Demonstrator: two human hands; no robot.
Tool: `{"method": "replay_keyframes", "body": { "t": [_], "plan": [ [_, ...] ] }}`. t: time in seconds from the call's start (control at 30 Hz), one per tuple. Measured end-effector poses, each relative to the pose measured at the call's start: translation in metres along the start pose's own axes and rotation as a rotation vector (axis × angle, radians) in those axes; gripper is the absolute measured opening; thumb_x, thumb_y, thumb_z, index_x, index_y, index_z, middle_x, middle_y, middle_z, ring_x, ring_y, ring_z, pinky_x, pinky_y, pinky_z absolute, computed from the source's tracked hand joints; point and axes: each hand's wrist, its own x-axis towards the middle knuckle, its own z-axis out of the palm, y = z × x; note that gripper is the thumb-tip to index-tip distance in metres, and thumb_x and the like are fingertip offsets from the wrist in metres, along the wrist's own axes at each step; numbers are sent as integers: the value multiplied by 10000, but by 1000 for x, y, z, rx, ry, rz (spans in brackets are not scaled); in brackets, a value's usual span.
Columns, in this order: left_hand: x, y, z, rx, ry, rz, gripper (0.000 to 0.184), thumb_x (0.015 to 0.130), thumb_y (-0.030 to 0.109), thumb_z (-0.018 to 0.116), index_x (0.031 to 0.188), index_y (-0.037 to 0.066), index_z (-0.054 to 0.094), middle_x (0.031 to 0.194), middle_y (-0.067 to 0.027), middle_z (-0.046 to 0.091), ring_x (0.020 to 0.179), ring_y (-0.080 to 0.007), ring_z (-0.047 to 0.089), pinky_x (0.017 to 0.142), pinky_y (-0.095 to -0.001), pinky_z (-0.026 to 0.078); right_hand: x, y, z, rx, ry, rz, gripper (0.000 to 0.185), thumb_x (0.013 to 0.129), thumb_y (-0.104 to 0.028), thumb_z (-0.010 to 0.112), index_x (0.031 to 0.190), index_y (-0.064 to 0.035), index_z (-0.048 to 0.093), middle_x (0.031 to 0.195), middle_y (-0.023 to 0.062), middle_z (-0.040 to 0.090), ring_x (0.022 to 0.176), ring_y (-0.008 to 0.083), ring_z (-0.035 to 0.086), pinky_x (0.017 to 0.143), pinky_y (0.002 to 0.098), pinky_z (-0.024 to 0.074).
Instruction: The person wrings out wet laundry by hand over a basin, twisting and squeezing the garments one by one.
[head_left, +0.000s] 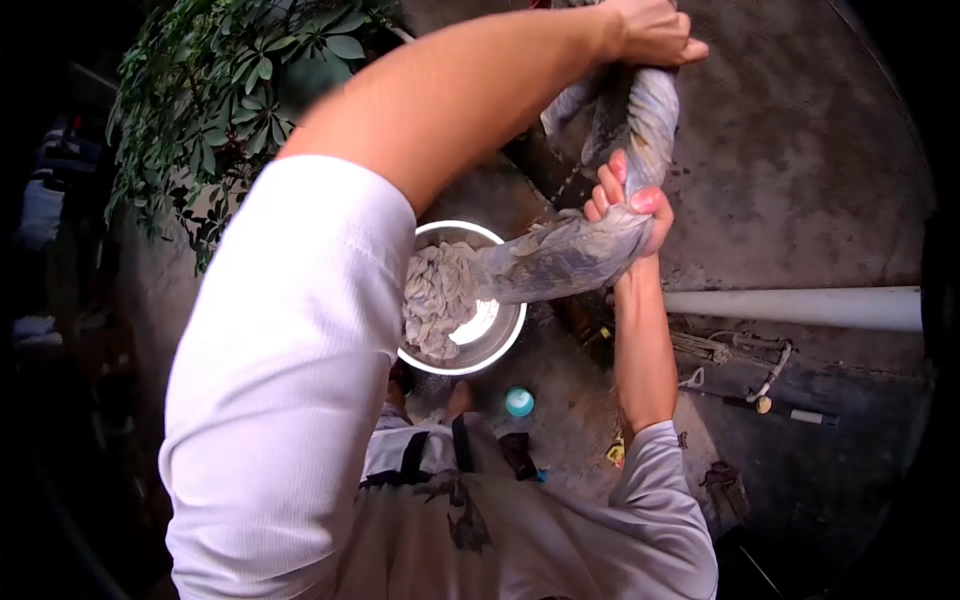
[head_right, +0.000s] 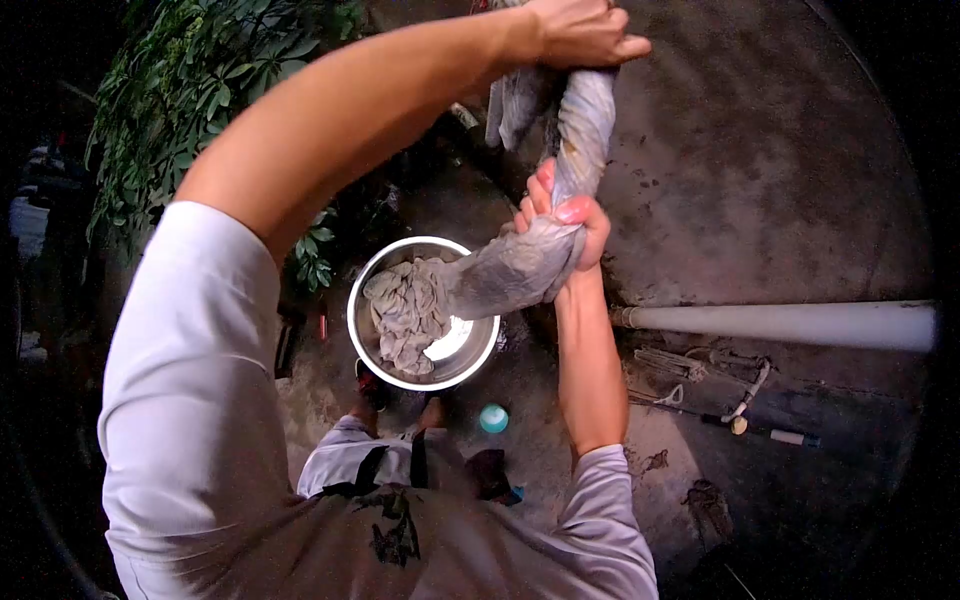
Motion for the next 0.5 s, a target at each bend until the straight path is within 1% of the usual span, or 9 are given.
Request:
{"method": "replay_keyframes", "body": {
  "t": [0.07, 0.23, 0.3, 0.33, 0.37, 0.43, 0.47, 0.5],
  "plan": [
    [4, -8, 1, -18, 1, -6, 130, 833, 221, 517, 887, 114, 566, 672, -105, 607, 600, -258, 632, 525, -402, 458, 5, -1, 1, 40, -65, -4, 348, 659, -134, 546, 944, -50, 365, 689, 49, 380, 534, 154, 338, 525, 305, 306],
    [-9, -12, -16, 46, -53, 41, 138, 832, 217, 520, 889, 97, 557, 679, -111, 606, 604, -252, 630, 545, -394, 465, 0, -3, -3, -88, -10, 30, 358, 647, -138, 558, 941, -48, 374, 684, 55, 384, 530, 156, 349, 529, 296, 318],
    [-18, -7, -19, 56, -47, 33, 155, 827, 222, 528, 888, 81, 550, 676, -111, 605, 613, -253, 631, 557, -391, 468, -7, -10, -18, -317, 71, 94, 350, 622, -118, 574, 939, -30, 456, 668, 53, 433, 545, 159, 399, 529, 304, 369],
    [-23, -4, -23, 8, -100, 14, 145, 814, 195, 547, 894, 73, 546, 666, -108, 596, 615, -258, 628, 573, -394, 481, -12, -17, -27, -416, 79, 122, 388, 601, -122, 606, 962, -11, 515, 718, 47, 509, 601, 145, 473, 575, 285, 408],
    [-30, -1, -27, 2, -103, 21, 145, 814, 195, 547, 894, 73, 546, 666, -108, 596, 615, -258, 628, 573, -394, 481, -16, -23, -33, -408, 84, 119, 388, 601, -122, 606, 962, -11, 515, 718, 47, 509, 601, 145, 473, 575, 285, 408],
    [-43, 6, -45, -58, -242, -68, 101, 790, 144, 562, 861, 72, 557, 688, -122, 615, 650, -270, 647, 597, -391, 499, -23, -36, -43, -872, 235, 89, 445, 572, -98, 629, 998, 11, 558, 799, 46, 565, 681, 133, 530, 638, 265, 438],
    [-45, 8, -77, -166, -385, -140, 108, 793, 138, 569, 863, 56, 576, 722, -127, 637, 676, -269, 659, 616, -384, 511, -25, -42, -46, -960, 236, 95, 436, 571, -83, 661, 989, 19, 588, 839, 32, 592, 721, 120, 548, 679, 259, 449],
    [-44, 6, -104, -280, -516, -209, 117, 796, 133, 577, 865, 40, 595, 756, -132, 660, 702, -269, 670, 635, -377, 524, -27, -46, -51, -965, 257, 81, 436, 571, -83, 661, 989, 19, 588, 839, 32, 592, 721, 120, 548, 679, 259, 449]
  ]
}}
